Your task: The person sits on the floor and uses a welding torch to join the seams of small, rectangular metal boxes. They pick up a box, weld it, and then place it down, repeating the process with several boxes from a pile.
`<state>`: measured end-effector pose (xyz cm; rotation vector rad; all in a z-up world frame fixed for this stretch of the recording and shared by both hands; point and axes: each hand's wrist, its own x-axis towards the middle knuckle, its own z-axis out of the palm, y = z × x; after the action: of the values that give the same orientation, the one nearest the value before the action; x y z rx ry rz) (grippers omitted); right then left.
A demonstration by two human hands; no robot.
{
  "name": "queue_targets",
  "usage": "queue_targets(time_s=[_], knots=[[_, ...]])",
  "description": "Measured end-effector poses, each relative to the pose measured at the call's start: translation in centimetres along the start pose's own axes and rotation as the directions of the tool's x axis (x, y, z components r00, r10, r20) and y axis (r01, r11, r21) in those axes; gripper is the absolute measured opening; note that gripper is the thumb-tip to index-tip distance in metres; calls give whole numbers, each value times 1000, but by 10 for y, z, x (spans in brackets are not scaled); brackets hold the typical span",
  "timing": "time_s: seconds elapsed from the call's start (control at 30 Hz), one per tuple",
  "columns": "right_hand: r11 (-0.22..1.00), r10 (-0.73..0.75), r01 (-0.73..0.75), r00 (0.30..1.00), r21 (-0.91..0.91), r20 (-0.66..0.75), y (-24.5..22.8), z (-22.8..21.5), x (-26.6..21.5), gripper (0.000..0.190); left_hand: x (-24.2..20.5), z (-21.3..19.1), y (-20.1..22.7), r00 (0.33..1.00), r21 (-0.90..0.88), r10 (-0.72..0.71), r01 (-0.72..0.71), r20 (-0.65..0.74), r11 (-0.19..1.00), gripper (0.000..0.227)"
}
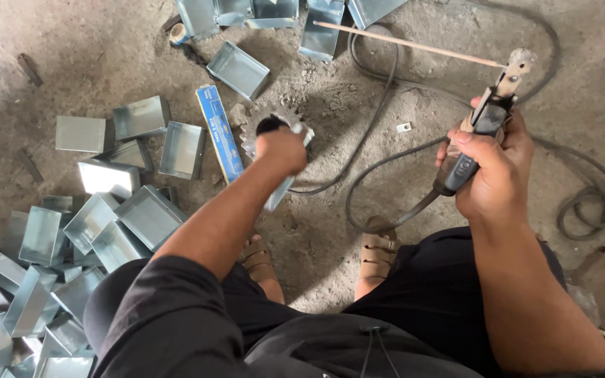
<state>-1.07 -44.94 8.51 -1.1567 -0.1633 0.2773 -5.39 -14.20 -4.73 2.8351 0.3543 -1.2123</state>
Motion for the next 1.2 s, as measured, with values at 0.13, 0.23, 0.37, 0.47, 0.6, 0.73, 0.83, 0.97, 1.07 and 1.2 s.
queue_targets(time_s=[0.13, 0.23, 0.37, 0.47, 0.6, 0.73, 0.83, 0.97, 1.07, 1.2], knots=[[1000, 1, -1, 1000, -7, -6, -1, 2, -1, 45, -23, 11, -5, 992, -24, 104, -103, 76, 994, 56], [999, -26, 26, 1000, -22, 0, -1, -3, -7, 45, -21, 14, -27, 978, -179, 4, -42, -207, 983, 57], [995, -45, 43, 999, -85, -17, 2, -6, -3, 45, -3, 21, -67, 856, -255, -29, -121, -516, 959, 66], [985, -43, 42, 999, -166, -6, 10, -7, 1, 46, 12, 32, -79, 836, -288, -39, -145, -547, 947, 64], [911, -105, 129, 991, -391, 83, 27, -8, 0, 43, 21, 44, -71, 848, -174, 3, -112, -531, 978, 71], [676, -178, 282, 959, -680, 221, 37, -6, -1, 40, 20, 31, -78, 910, -245, 6, -118, -415, 962, 73], [523, -184, 318, 948, -791, 260, 43, 2, -6, 42, 20, 23, -94, 939, -209, -37, -37, -341, 977, 58], [445, -161, 292, 956, -847, 245, 47, 17, -15, 49, 23, 24, -107, 904, -176, -97, 25, -417, 984, 51], [474, -156, 343, 939, -811, 306, 48, 23, -19, 50, 26, 27, -112, 892, -192, -101, 17, -441, 981, 54], [524, -117, 342, 936, -780, 332, 55, 31, -22, 55, 23, 22, -114, 895, -220, -183, 98, -408, 971, 55]])
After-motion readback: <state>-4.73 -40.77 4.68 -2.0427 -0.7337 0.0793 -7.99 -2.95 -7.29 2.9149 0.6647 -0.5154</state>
